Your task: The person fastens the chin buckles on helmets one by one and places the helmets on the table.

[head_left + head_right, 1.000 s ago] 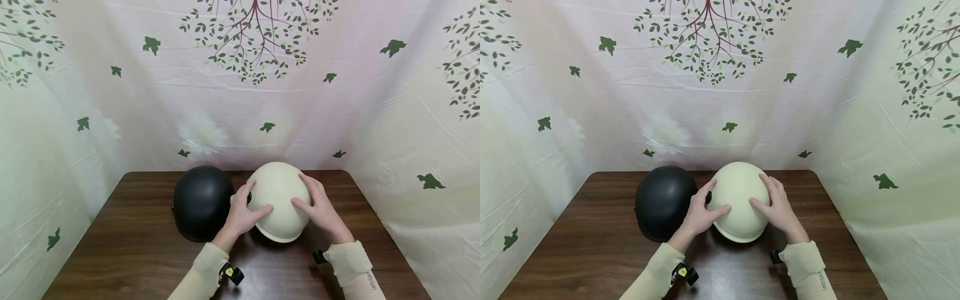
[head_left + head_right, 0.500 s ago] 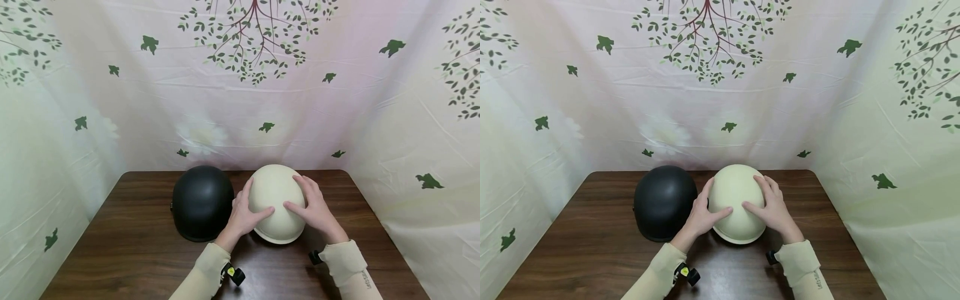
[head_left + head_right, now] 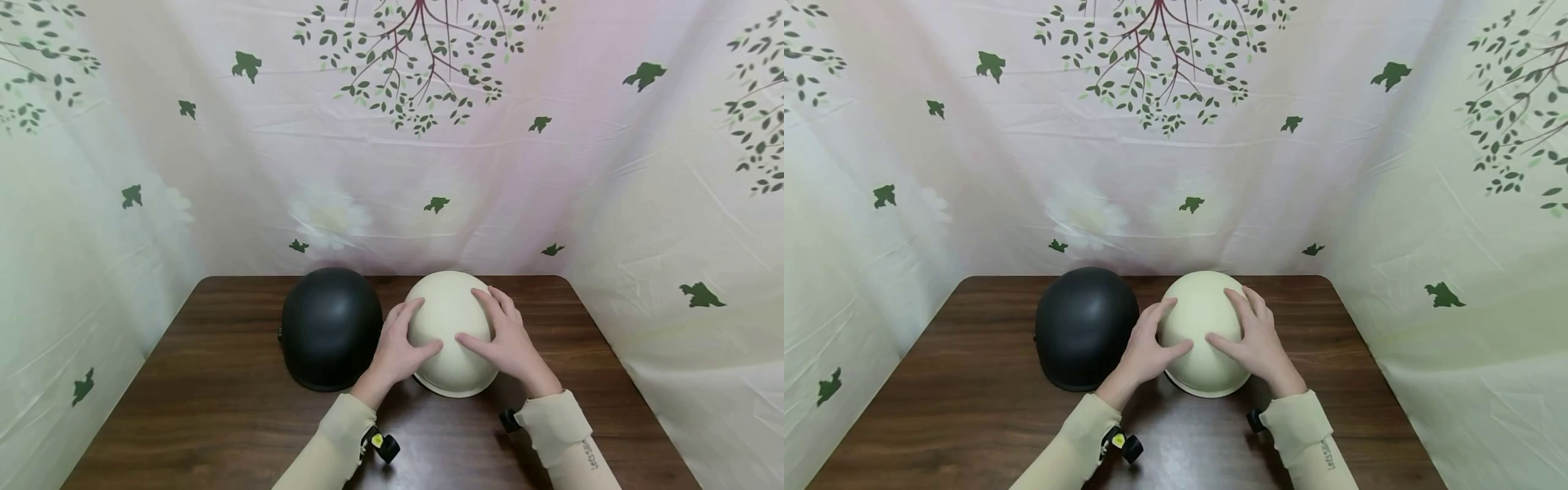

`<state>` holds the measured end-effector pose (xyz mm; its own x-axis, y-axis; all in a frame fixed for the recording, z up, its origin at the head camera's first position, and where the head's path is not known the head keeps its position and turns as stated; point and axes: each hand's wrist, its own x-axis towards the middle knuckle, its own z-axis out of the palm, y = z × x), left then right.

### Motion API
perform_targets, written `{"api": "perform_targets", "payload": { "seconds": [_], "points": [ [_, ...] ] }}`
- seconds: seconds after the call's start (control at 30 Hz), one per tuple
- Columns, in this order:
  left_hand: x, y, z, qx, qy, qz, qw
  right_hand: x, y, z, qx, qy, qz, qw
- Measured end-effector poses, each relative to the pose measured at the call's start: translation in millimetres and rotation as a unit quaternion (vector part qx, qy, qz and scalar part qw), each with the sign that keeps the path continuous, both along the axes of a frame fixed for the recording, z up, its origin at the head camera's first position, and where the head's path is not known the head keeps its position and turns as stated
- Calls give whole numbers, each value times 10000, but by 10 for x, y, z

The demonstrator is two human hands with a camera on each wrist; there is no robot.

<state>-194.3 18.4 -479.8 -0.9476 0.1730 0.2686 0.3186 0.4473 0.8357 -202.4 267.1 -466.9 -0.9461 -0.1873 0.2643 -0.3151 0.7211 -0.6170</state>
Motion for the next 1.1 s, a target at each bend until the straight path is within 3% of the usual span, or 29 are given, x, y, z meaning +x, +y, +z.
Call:
{"api": "perform_targets", "payload": {
  "seconds": [0.33, 0.53, 0.73, 0.9, 1.1],
  "points": [
    [-13, -65, -5, -123, 39, -40, 9999, -26, -16, -11, 53, -112, 2, 9999],
    [-14, -152, 23, 258, 148, -51, 9995, -45, -24, -14, 90, -109, -38, 9999],
    [-8, -327, 135, 603, 465, -61, 9971, -61, -32, 17, 53, -111, -30, 9999],
    [37, -514, 200, 522, 840, 25, 9951, -72, -48, 24, 62, -73, -28, 9999],
    [94, -691, 246, 466, 1053, 119, 9933, -117, -71, 18, 91, -53, 12, 9999]
  ]
}}
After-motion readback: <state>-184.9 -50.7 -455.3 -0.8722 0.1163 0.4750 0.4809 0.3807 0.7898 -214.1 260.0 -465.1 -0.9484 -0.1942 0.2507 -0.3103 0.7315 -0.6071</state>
